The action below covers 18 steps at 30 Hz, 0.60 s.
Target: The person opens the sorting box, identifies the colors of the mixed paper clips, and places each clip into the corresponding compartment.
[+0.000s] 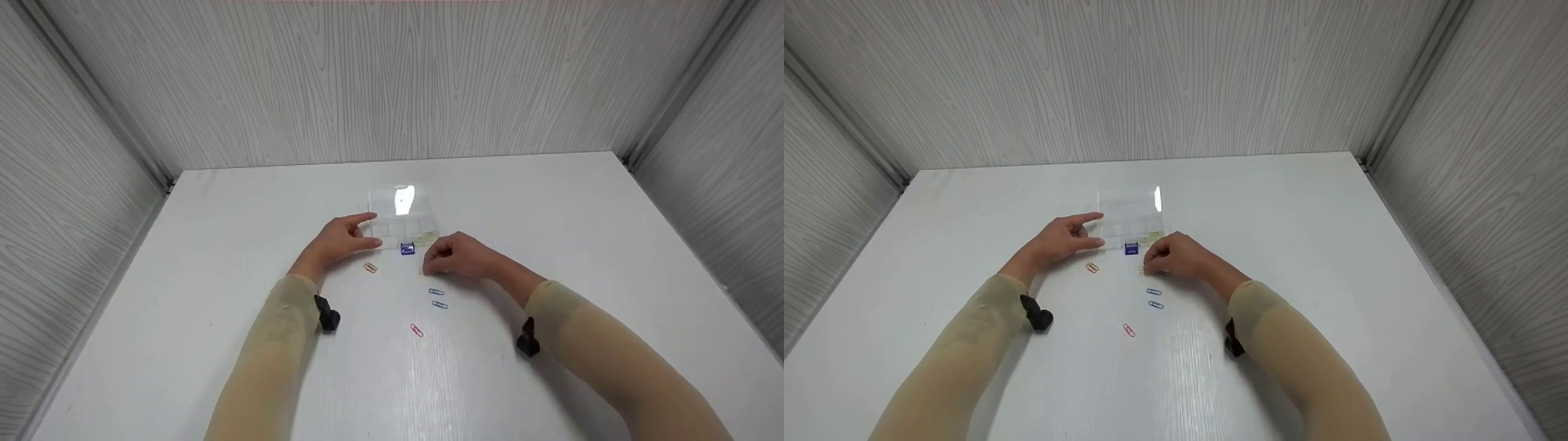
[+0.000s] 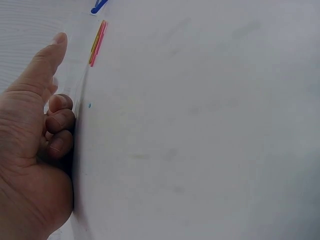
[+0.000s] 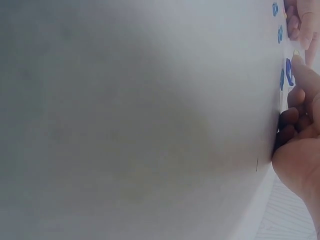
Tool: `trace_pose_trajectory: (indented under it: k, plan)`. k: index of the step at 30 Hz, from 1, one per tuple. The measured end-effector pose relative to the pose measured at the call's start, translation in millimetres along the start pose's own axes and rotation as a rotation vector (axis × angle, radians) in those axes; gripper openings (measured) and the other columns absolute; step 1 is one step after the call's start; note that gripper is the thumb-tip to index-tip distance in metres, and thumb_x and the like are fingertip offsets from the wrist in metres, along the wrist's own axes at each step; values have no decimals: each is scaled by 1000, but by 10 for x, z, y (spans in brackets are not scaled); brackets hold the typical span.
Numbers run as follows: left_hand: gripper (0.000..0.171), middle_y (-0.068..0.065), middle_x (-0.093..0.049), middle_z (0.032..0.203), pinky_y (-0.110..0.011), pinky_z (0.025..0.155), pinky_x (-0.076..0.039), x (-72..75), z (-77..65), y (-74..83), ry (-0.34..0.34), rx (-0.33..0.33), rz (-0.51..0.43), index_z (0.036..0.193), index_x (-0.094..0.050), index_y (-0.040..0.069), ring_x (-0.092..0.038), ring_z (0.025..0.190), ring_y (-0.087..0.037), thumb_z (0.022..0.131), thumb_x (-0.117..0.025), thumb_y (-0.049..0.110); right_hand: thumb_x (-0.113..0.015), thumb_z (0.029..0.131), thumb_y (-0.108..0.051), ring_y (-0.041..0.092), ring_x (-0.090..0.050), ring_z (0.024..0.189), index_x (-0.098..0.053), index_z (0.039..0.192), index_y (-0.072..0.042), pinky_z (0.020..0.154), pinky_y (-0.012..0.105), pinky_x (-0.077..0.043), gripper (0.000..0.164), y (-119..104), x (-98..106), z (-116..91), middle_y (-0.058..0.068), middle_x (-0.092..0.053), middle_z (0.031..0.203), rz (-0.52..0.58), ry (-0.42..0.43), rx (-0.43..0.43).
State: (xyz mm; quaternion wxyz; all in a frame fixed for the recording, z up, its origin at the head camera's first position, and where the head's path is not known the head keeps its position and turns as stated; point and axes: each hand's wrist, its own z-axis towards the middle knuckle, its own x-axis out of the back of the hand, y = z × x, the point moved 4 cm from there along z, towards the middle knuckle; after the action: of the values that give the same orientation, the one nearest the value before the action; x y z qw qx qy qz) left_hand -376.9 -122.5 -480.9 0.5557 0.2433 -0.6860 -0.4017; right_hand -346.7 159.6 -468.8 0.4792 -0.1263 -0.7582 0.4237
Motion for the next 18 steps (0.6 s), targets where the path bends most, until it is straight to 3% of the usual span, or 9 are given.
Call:
trace_pose_trajectory:
  k: [6, 18]
  plan:
    - [72, -3, -56, 95, -37, 88, -41, 5, -13, -2, 1, 5, 0, 156, -57, 25, -50, 89, -21, 91, -85, 43, -82, 96, -26, 20, -59, 92, -82, 96, -22, 78, 34, -44, 4, -39, 53, 4, 0, -73, 96, 36, 24, 10]
    - [71, -1, -54, 92, -36, 89, -40, 2, -5, 15, 2, 3, -2, 155, -59, 26, -49, 88, -19, 91, -86, 41, -79, 98, -20, 20, -55, 96, -81, 101, -14, 80, 33, -44, 7, -186, 324, 105, 1, -71, 99, 68, 219, 49]
